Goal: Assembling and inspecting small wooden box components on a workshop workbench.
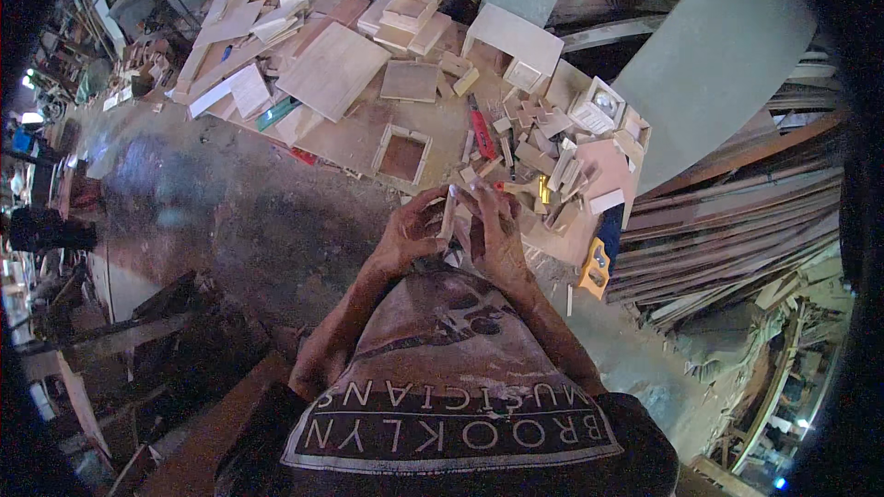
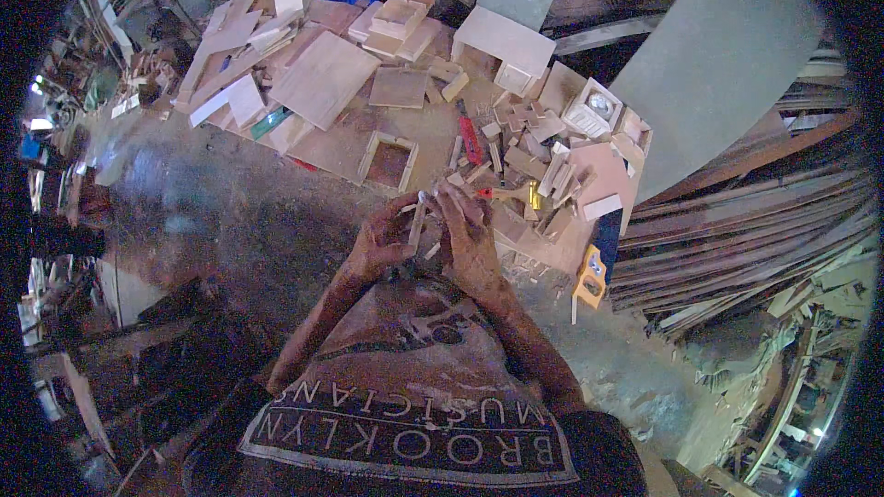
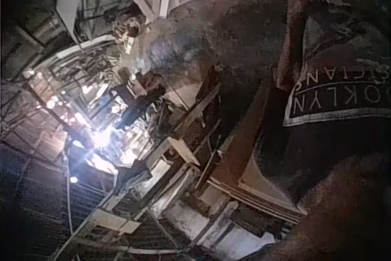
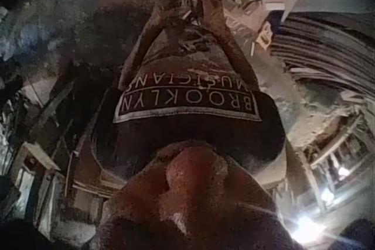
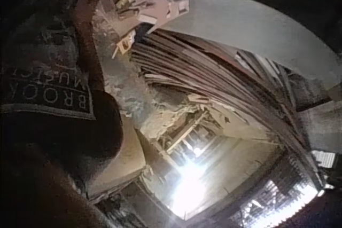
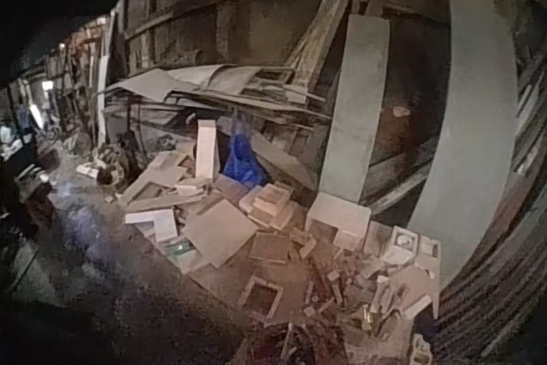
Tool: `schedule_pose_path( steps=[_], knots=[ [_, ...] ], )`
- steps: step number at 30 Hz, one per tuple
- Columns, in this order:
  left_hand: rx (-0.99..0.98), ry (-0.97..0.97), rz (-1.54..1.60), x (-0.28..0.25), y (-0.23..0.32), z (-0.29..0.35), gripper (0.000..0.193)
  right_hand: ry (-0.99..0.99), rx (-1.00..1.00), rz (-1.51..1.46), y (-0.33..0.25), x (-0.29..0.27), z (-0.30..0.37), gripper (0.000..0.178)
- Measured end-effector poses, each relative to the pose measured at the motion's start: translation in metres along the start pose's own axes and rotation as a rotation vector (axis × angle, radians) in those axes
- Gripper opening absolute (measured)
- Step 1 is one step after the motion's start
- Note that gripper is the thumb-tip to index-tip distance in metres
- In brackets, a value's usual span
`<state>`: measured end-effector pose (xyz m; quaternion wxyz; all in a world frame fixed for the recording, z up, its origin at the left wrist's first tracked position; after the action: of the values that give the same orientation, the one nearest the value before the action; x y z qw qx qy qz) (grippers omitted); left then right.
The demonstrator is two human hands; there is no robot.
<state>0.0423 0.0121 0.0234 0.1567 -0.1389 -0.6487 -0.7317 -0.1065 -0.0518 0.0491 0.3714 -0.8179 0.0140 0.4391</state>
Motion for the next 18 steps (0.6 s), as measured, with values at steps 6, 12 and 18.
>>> schedule_pose_path(
  steps=[6, 12, 18],
  knots=[
    [-0.008, 0.018, 0.030, 0.000, 0.002, 0.000, 0.088, -0.003, -0.122, 0.169, 0.000, -0.003, 0.004, 0.066],
    [-0.025, 0.014, 0.037, 0.000, 0.008, -0.004, 0.087, 0.022, -0.112, 0.165, -0.003, -0.011, 0.005, 0.058],
    [-0.039, 0.046, -0.122, -0.002, -0.001, -0.005, 0.083, 0.028, -0.227, 0.157, 0.005, -0.016, 0.005, 0.046]
  ],
)
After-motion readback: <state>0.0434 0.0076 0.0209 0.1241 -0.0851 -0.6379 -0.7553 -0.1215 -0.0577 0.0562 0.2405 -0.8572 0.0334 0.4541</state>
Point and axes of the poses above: each hand's wrist, its own z-axis away from the middle knuckle, its own x-axis out of the palm, y = z × x, the point moved 3 cm from there along -z, towards the middle knuckle, and after that the axes turned 7 degrees about -z, right-handed, at the moved point
